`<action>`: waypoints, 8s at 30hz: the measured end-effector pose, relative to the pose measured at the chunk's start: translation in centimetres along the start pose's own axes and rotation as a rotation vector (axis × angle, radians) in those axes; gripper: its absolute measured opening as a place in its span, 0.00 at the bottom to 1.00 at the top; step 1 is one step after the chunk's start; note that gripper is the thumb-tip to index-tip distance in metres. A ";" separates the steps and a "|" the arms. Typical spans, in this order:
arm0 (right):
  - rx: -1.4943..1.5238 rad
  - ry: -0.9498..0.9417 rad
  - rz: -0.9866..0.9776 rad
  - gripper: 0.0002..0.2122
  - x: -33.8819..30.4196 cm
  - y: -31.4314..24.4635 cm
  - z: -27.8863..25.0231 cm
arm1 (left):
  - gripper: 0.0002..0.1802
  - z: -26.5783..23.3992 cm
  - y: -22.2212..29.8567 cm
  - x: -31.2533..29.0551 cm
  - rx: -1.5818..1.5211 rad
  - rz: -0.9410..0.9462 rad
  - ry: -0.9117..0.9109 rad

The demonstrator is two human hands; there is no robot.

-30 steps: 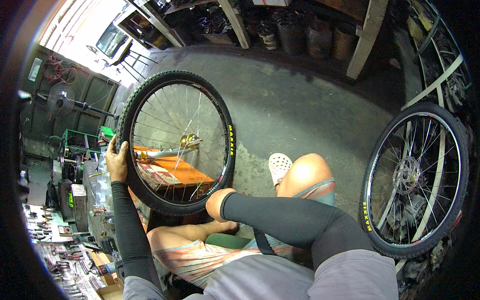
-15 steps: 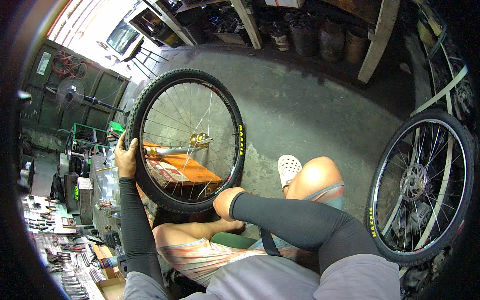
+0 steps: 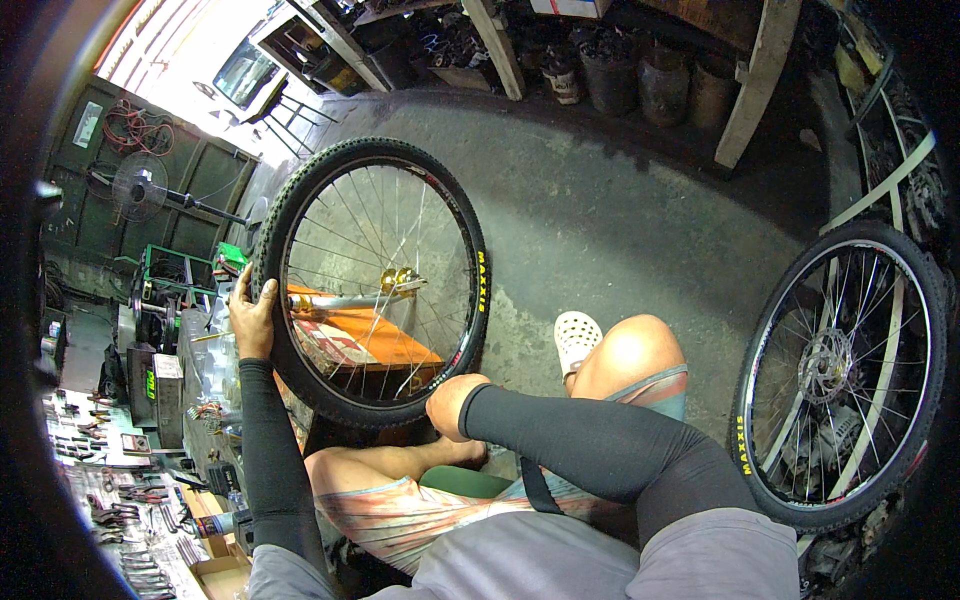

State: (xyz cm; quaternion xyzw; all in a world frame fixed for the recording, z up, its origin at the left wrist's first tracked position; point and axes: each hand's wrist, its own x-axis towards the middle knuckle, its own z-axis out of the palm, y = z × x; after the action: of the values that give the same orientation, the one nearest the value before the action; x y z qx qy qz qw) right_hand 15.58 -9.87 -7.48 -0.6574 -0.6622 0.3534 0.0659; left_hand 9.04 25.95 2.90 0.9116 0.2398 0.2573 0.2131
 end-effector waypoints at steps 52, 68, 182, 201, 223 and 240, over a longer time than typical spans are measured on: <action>0.269 1.228 0.666 0.35 -10.7 17.6 -11.4 | 0.33 8.8 2.1 -15.2 -0.340 -0.241 -0.649; 0.382 1.243 0.728 0.26 -10.0 17.1 -12.0 | 0.37 7.6 0.4 -18.8 0.064 -0.039 -1.008; 0.558 1.347 0.903 0.22 -11.5 20.8 -9.7 | 0.38 8.9 0.8 -18.3 -0.001 0.011 -1.017; 0.802 1.383 0.682 0.13 -10.0 19.4 -10.3 | 0.38 9.1 0.4 -18.5 -0.013 0.005 -1.024; 0.533 1.305 0.483 0.50 -5.6 12.5 -14.2 | 0.42 1.2 -3.5 -5.6 -0.394 -0.221 0.537; 0.416 1.233 0.504 0.53 -3.4 8.2 -15.4 | 0.24 -7.8 -3.9 3.3 -0.214 0.006 0.062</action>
State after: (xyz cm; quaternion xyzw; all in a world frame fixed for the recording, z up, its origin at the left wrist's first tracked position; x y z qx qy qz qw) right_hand 31.27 -8.08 0.63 -0.8454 -0.2499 0.0400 0.4704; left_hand 5.82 32.89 8.15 0.8759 0.2148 0.3101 0.3008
